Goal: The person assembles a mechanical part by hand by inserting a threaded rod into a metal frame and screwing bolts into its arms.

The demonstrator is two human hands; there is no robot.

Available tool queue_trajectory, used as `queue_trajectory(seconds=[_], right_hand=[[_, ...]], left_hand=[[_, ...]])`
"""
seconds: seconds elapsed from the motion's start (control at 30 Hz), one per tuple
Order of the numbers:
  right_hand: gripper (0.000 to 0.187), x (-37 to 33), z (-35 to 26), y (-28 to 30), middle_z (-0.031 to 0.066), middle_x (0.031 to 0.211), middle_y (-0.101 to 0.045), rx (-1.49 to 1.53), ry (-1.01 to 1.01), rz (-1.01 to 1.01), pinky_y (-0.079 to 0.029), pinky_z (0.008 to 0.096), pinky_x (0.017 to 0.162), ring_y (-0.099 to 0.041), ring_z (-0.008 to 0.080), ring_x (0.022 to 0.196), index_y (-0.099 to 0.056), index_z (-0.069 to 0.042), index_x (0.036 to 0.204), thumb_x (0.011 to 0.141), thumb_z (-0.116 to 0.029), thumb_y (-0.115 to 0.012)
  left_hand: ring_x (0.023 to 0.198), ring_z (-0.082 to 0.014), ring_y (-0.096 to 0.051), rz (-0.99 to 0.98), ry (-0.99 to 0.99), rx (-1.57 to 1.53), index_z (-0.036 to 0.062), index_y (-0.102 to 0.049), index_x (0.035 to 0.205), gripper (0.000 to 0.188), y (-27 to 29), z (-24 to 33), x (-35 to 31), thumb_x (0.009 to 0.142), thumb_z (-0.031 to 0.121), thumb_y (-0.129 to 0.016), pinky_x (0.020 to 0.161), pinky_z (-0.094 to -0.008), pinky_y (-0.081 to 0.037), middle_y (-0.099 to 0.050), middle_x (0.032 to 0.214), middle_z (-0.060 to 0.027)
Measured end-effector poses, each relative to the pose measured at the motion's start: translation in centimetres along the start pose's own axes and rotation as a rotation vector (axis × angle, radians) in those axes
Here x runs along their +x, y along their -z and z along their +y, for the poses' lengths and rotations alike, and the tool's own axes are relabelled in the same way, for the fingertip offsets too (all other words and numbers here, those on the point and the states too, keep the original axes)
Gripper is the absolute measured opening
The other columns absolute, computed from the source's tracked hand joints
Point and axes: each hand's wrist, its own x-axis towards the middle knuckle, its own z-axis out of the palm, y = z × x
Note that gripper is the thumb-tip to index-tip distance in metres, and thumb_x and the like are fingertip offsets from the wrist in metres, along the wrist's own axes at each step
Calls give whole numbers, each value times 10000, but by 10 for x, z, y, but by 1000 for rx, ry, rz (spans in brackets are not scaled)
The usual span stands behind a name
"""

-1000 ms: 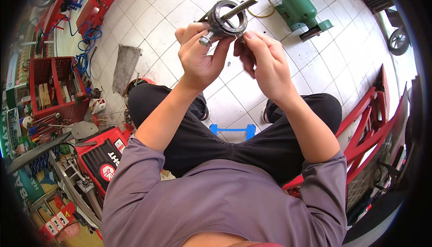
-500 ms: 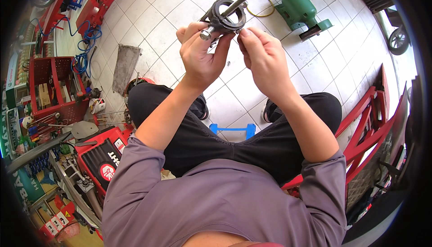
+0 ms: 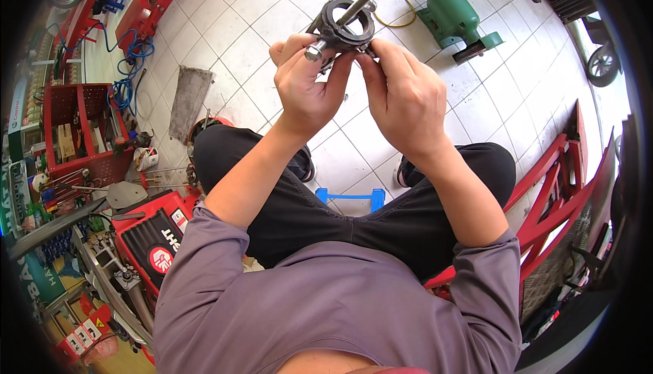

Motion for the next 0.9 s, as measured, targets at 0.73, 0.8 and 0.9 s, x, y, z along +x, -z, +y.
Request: queue_trajectory(seconds=[0.73,0.8,0.9], right_hand=[[194,3,-7,6,61,698,-603,194,-233,-15,-452,313,511,-588,198,590,-625,-37,882,758,-174,-686],[188,2,-7,5,65,699,-605,187,-230,-22,-451,317,512,-591,205,593,-624,-33,873,765,-177,-677],[181,1,-5,1,67,689,-602,198,-235,-8,-446,321,507,-587,210,584,-621,-31,854,769,-183,-668]], left_hand=[[765,-178,-577,54,-24,-21,52,-668,826,154,-5,2,-2,694,9,-735,707,-330,-320,-676,802,-18],[761,-176,-575,60,-25,-23,52,-664,829,156,-6,2,-2,696,7,-733,707,-330,-322,-675,800,-18],[753,-174,-574,69,-23,-32,52,-659,835,158,-7,2,-3,702,4,-730,705,-329,-323,-671,793,-16]])
